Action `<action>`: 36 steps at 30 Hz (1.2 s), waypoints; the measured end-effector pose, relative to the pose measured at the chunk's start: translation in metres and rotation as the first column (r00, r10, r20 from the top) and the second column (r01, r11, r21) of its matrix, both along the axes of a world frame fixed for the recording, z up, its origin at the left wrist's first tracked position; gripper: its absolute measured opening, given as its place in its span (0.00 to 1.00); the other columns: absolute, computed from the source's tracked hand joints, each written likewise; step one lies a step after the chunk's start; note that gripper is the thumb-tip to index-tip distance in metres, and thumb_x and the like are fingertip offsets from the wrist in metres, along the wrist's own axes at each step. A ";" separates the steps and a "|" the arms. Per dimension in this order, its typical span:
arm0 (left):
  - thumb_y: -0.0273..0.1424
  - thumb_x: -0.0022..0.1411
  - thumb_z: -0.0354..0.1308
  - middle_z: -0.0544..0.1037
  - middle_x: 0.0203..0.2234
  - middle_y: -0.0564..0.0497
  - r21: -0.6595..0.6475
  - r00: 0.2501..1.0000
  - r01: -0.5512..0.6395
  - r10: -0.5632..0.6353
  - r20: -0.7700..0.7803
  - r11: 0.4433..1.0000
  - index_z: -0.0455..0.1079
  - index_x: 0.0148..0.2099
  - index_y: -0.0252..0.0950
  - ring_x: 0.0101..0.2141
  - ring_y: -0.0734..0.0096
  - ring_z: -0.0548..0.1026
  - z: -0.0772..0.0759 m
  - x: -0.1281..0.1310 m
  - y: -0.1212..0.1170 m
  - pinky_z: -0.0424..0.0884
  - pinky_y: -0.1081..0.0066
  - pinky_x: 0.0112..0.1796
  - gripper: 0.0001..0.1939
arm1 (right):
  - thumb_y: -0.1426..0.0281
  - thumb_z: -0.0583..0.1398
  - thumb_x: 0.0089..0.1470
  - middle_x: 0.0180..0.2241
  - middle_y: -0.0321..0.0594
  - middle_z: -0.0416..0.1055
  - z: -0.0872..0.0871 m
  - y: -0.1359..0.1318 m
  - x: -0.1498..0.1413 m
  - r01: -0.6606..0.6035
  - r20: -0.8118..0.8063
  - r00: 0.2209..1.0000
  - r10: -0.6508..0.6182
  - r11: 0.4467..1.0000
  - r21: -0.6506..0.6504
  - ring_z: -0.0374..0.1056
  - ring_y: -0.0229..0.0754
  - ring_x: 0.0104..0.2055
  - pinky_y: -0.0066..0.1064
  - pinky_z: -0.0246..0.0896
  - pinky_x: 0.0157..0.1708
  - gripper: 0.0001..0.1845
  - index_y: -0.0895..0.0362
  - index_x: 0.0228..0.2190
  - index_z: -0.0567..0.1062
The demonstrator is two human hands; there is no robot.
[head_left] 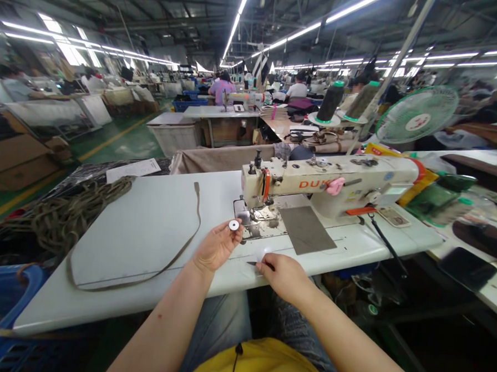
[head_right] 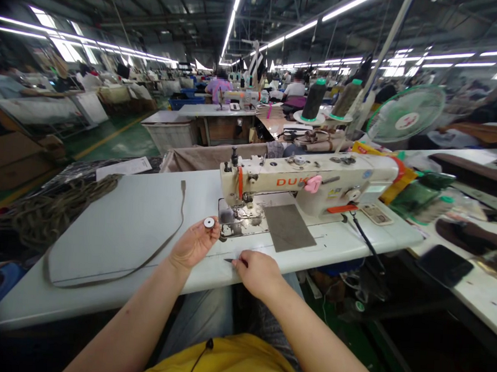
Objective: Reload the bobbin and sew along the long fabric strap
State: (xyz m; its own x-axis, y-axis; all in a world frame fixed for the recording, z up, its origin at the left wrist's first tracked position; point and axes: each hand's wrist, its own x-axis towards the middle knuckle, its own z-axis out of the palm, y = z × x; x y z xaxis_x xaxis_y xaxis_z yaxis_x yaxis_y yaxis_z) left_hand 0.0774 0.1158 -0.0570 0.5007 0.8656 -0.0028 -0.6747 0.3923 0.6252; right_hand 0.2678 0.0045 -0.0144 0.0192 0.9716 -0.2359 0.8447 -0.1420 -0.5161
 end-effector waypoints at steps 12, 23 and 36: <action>0.34 0.54 0.78 0.82 0.38 0.41 0.034 0.966 0.164 -0.153 -0.210 0.986 0.82 0.47 0.30 0.38 0.67 0.77 -0.009 0.005 -0.060 0.72 0.70 0.44 0.20 | 0.45 0.50 0.69 0.22 0.31 0.58 -0.006 -0.040 0.038 0.026 -0.501 0.864 0.053 0.988 0.150 0.58 0.38 0.27 0.30 0.54 0.30 0.30 0.53 0.23 0.61; 0.37 0.60 0.73 0.82 0.37 0.41 0.100 0.932 0.194 -0.152 -0.328 0.976 0.81 0.46 0.30 0.39 0.61 0.77 0.008 0.024 -0.117 0.71 0.65 0.46 0.17 | 0.79 0.60 0.59 0.51 0.43 0.75 0.016 -0.058 0.020 -0.358 0.119 0.927 0.356 0.742 0.567 0.74 0.46 0.51 0.36 0.73 0.49 0.29 0.47 0.59 0.73; 0.55 0.57 0.72 0.78 0.35 0.43 0.093 0.928 0.239 -0.200 -0.313 0.966 0.80 0.42 0.31 0.37 0.62 0.75 -0.022 0.037 -0.116 0.70 0.65 0.43 0.29 | 0.79 0.67 0.52 0.41 0.39 0.77 -0.035 -0.050 0.040 -0.386 0.230 0.923 0.309 0.733 0.561 0.77 0.42 0.39 0.25 0.71 0.37 0.25 0.49 0.51 0.75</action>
